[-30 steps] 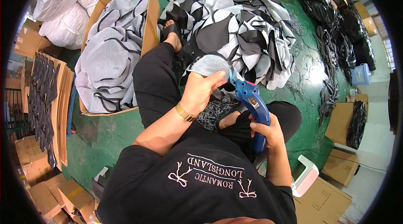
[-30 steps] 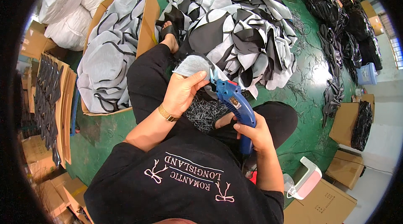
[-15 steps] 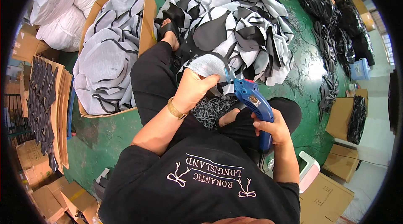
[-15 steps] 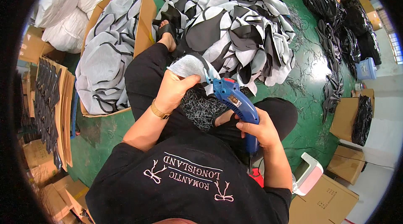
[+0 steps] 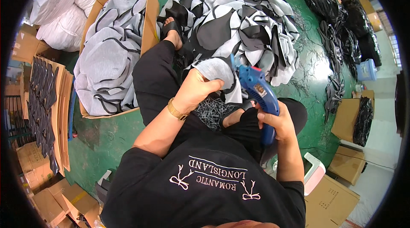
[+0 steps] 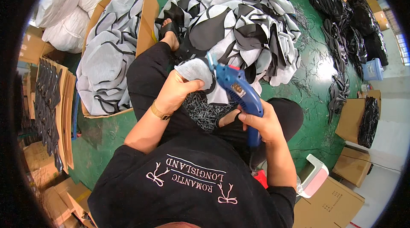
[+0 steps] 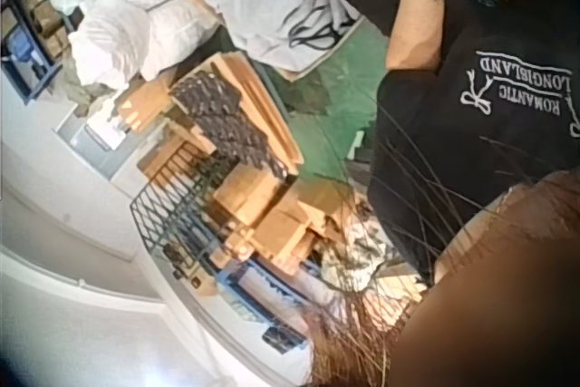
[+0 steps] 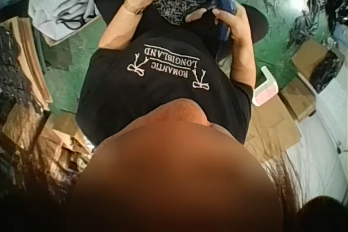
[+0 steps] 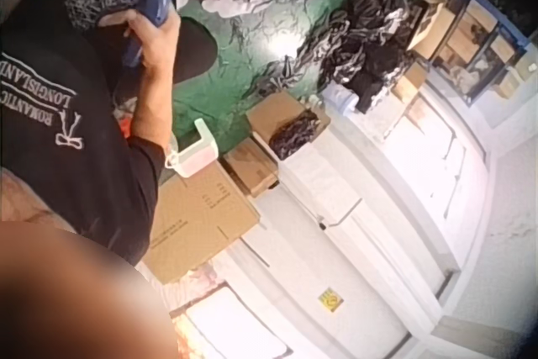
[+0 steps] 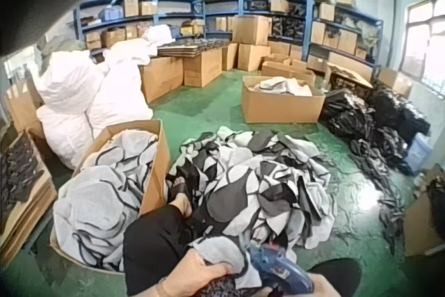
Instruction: Trimming the edges of fabric or foam pieces using an electric cutter.
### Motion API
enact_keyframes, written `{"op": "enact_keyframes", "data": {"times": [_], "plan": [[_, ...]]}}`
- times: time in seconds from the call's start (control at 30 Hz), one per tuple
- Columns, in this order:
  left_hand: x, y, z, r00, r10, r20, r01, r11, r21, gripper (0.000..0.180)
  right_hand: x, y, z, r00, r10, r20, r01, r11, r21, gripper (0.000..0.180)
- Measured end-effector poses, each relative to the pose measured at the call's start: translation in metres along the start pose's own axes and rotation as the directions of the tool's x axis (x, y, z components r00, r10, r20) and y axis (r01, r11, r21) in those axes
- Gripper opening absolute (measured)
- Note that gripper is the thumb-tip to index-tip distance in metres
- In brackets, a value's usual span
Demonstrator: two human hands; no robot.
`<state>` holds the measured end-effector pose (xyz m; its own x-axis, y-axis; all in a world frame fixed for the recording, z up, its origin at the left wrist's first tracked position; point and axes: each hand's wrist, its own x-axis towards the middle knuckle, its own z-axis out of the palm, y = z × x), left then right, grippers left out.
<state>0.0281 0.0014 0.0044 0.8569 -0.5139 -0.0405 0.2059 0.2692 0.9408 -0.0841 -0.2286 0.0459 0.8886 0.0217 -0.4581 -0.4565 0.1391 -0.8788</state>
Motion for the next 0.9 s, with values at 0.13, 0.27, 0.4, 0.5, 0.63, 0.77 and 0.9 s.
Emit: {"op": "enact_keyframes", "data": {"times": [0.13, 0.27, 0.4, 0.5, 0.63, 0.77, 0.9], "plan": [[-0.002, -0.003, 0.000, 0.984, -0.179, -0.014, 0.164, 0.929, -0.332, 0.031, 0.009, -0.001, 0.002, 0.991, -0.114, -0.072, 0.118, 0.992, 0.053, 0.039], [-0.003, -0.005, -0.002, 0.977, -0.211, -0.015, 0.181, 0.873, -0.453, 0.030, 0.009, 0.000, 0.003, 0.988, -0.131, -0.079, 0.137, 0.988, 0.074, 0.038], [-0.002, -0.006, 0.002, 0.975, -0.209, -0.073, 0.145, 0.850, -0.507, 0.027, 0.002, 0.006, 0.000, 0.990, -0.117, -0.080, 0.121, 0.991, 0.050, 0.040], [0.000, -0.009, 0.005, 0.975, -0.174, -0.135, 0.090, 0.873, -0.480, 0.026, -0.006, 0.012, -0.003, 0.995, -0.074, -0.068, 0.077, 0.996, 0.035, 0.041], [-0.001, -0.012, 0.005, 0.974, -0.171, -0.146, 0.078, 0.867, -0.492, 0.027, -0.012, 0.018, -0.001, 0.993, -0.072, -0.095, 0.075, 0.997, 0.030, 0.043], [-0.003, -0.013, 0.008, 0.980, -0.187, -0.064, 0.135, 0.870, -0.475, 0.027, -0.009, 0.010, -0.003, 0.985, -0.106, -0.134, 0.106, 0.994, -0.006, 0.041], [-0.013, -0.021, 0.031, 0.988, -0.138, 0.066, 0.152, 0.941, -0.303, 0.028, 0.015, -0.006, 0.006, 0.965, -0.202, -0.167, 0.204, 0.979, -0.007, 0.039]]}}
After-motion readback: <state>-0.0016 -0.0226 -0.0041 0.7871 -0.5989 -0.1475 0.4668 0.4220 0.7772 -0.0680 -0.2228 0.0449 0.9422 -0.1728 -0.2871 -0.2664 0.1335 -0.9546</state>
